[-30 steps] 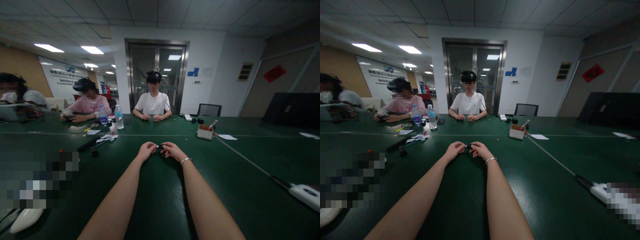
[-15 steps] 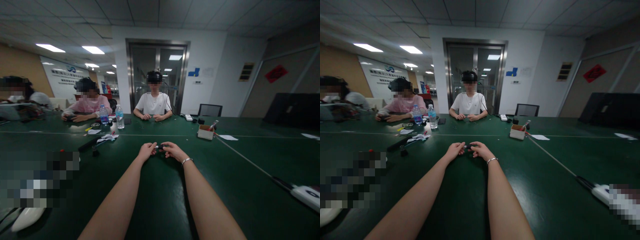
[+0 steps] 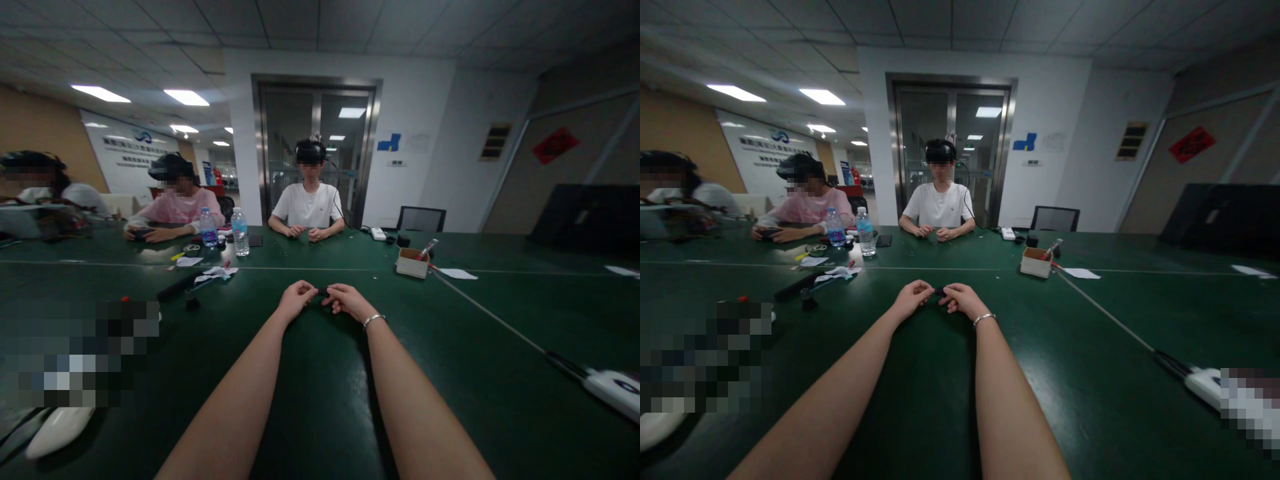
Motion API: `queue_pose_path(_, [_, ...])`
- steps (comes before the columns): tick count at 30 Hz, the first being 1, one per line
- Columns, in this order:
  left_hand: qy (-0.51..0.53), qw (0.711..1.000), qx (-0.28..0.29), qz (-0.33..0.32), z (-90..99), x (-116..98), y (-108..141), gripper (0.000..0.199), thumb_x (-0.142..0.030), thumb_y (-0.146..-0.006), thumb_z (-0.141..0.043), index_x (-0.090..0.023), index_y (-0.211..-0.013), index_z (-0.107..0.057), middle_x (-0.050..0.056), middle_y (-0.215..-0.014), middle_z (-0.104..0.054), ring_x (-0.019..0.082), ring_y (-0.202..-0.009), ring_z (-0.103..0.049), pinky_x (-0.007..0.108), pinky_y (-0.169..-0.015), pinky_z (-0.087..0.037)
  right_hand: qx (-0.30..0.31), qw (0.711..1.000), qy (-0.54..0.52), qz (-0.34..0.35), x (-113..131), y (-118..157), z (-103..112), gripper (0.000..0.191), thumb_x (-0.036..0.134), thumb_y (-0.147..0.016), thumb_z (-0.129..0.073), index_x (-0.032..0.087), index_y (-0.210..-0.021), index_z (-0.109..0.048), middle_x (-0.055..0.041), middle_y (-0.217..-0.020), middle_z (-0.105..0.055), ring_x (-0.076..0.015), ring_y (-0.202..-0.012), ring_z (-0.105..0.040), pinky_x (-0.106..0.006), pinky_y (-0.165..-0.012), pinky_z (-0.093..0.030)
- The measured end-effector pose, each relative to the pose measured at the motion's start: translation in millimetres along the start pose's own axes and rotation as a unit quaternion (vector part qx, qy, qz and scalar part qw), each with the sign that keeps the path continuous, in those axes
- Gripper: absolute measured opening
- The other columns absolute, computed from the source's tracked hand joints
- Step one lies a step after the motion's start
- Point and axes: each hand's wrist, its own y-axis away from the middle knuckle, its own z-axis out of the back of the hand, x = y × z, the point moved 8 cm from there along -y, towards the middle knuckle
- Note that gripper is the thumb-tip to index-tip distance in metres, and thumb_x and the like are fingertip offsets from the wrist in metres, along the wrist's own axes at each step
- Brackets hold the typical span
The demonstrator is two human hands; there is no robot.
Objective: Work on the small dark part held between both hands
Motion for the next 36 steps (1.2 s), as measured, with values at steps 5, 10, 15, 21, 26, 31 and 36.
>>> queue_pose_path(5, [0.007, 0.999, 0.014, -0.033, -0.9, -6.5, 1.9, 0.037, -0.044, -0.065, -0.069, -0.015, -0.085, -0.058, -0.002, -0.063, -0.056, 0.010, -0.056, -0.051, 0.020, -0.050, -0.040, -0.003, 1.000, 0.005, 0.006, 2.3, 1.1, -0.2, 0.012, 0.022, -0.087, -0.054, 0.011, -0.093, -0.055, -0.0089, -0.069, -0.070, -0.0052, -0.040, -0.050, -0.016, -0.042, -0.049])
queue_pose_path(10, [0.023, 0.999, 0.025, -0.043, -2.5, -12.0, 4.8, 0.035, -0.036, -0.064, -0.071, -0.014, -0.090, -0.060, 0.003, -0.076, -0.062, 0.011, -0.065, -0.055, 0.020, -0.053, -0.041, -0.004, 1.000, -0.001, 0.009, 3.1, 2.3, 0.5, 0.015, 0.024, -0.089, -0.051, 0.010, -0.090, -0.056, -0.0096, -0.067, -0.070, -0.0056, -0.040, -0.050, -0.016, -0.042, -0.049])
queue_pose_path(15, [-0.007, 1.000, 0.020, -0.006, -3.5, -8.2, 5.6, 0.032, -0.038, -0.068, -0.067, -0.012, -0.085, -0.062, 0.005, -0.072, -0.064, 0.011, -0.060, -0.054, 0.022, -0.053, -0.040, -0.012, 1.000, -0.014, 0.009, 0.4, 0.9, 2.6, 0.017, 0.027, -0.088, -0.053, 0.010, -0.085, -0.056, -0.0095, -0.066, -0.069, -0.0060, -0.042, -0.051, -0.017, -0.043, -0.049])
queue_pose_path(21, [-0.048, 0.999, 0.016, 0.012, -3.1, -2.5, 4.2, 0.036, -0.049, -0.070, -0.060, -0.013, -0.072, -0.061, 0.003, -0.061, -0.061, 0.012, -0.054, -0.054, 0.023, -0.052, -0.040, -0.013, 1.000, -0.019, 0.015, -3.6, -2.7, 4.6, 0.012, 0.023, -0.086, -0.057, 0.011, -0.089, -0.058, -0.0073, -0.068, -0.069, -0.0058, -0.042, -0.053, -0.017, -0.044, -0.051])
queue_pose_path(26, [-0.084, 0.996, 0.030, 0.013, -2.6, 1.6, 0.4, 0.043, -0.056, -0.073, -0.053, -0.013, -0.071, -0.061, 0.002, -0.058, -0.058, 0.012, -0.053, -0.053, 0.023, -0.051, -0.038, -0.006, 1.000, -0.012, 0.021, -4.7, -4.5, 4.2, 0.018, 0.020, -0.084, -0.059, 0.011, -0.100, -0.060, -0.0066, -0.071, -0.069, -0.0051, -0.043, -0.053, -0.017, -0.044, -0.052])
queue_pose_path(31, [-0.103, 0.994, 0.038, 0.027, -2.2, 2.0, 0.2, 0.048, -0.059, -0.073, -0.049, -0.013, -0.068, -0.061, 0.001, -0.058, -0.057, 0.012, -0.053, -0.051, 0.023, -0.052, -0.037, -0.004, 1.000, 0.004, 0.026, -2.5, -3.0, 2.3, 0.025, 0.017, -0.084, -0.058, 0.012, -0.108, -0.060, -0.0061, -0.077, -0.069, -0.0037, -0.043, -0.053, -0.016, -0.044, -0.053])
queue_pose_path(36, [-0.109, 0.993, 0.029, 0.023, -0.7, -0.5, 1.3, 0.048, -0.060, -0.075, -0.047, -0.014, -0.066, -0.059, 0.000, -0.055, -0.055, 0.011, -0.050, -0.049, 0.023, -0.051, -0.036, 0.008, 0.999, 0.016, 0.038, 1.8, -0.6, -0.9, 0.027, 0.017, -0.083, -0.059, 0.015, -0.110, -0.060, -0.0044, -0.082, -0.069, -0.0028, -0.043, -0.053, -0.016, -0.043, -0.053])
